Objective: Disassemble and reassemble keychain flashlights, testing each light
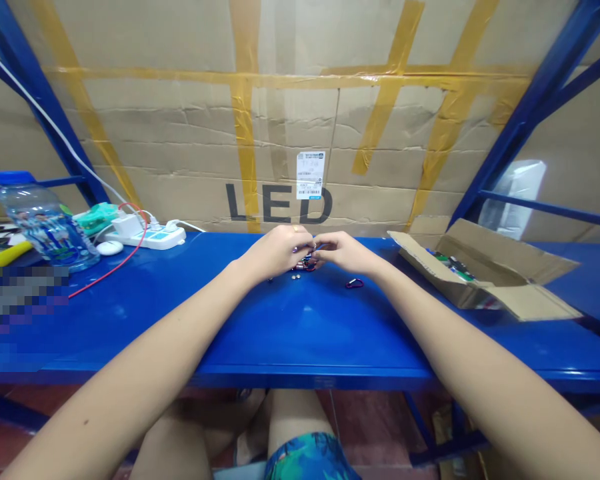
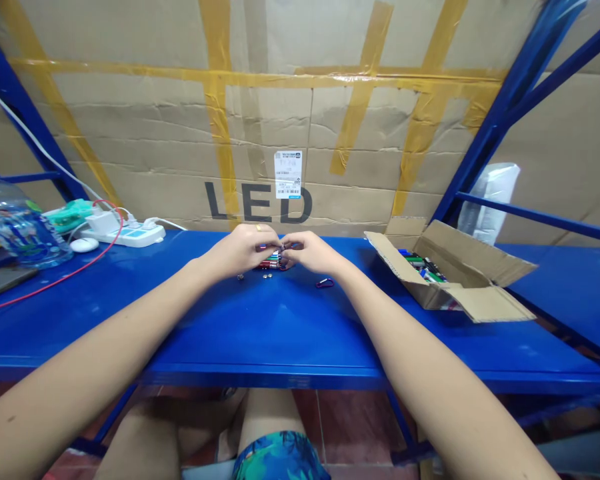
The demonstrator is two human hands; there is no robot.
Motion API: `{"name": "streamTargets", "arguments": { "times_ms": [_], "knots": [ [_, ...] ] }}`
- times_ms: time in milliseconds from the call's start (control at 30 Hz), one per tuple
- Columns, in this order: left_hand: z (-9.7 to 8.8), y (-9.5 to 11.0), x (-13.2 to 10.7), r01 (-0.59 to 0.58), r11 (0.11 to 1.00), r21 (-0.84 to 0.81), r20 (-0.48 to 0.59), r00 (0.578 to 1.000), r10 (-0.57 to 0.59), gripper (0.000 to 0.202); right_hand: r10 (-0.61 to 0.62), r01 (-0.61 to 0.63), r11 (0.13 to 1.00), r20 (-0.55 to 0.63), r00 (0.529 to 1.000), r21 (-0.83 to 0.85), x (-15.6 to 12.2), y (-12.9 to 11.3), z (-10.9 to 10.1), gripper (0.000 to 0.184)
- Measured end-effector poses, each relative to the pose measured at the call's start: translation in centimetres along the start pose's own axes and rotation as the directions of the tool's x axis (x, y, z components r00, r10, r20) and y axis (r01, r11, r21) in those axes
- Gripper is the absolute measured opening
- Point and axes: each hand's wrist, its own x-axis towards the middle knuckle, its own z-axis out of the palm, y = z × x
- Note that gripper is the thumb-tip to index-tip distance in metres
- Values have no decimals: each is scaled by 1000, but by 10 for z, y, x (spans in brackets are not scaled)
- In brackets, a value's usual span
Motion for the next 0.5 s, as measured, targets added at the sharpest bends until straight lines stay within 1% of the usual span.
{"name": "streamTargets", "arguments": {
  "times_ms": [100, 267, 333, 433, 467, 500],
  "knots": [
    [0, 0, -1, 4, 1000, 6, 8, 1000, -4, 16, 7, -7, 999, -8, 1000, 37, 0, 0, 1, 11],
    [1, 4, -3, 65, 998, 10, 66, 996, -65, 14, 19, -19, 999, 15, 1000, 46, -1, -1, 4, 8],
    [0, 7, -2, 116, 993, -17, 56, 992, -114, 11, 23, -24, 998, 12, 1000, 55, -1, -3, 4, 7],
    [-3, 9, -1, 236, 970, -56, 22, 972, -235, 14, 44, -42, 996, -14, 999, 75, -1, -5, 3, 8],
    [-5, 9, 0, 266, 963, -44, 37, 964, -265, 16, 51, -49, 997, -27, 998, 67, -1, -5, 2, 9],
    [-8, 9, 0, 284, 959, -16, 76, 956, -282, 17, 57, -56, 997, -39, 998, 46, -1, -5, 1, 11]
  ]
}}
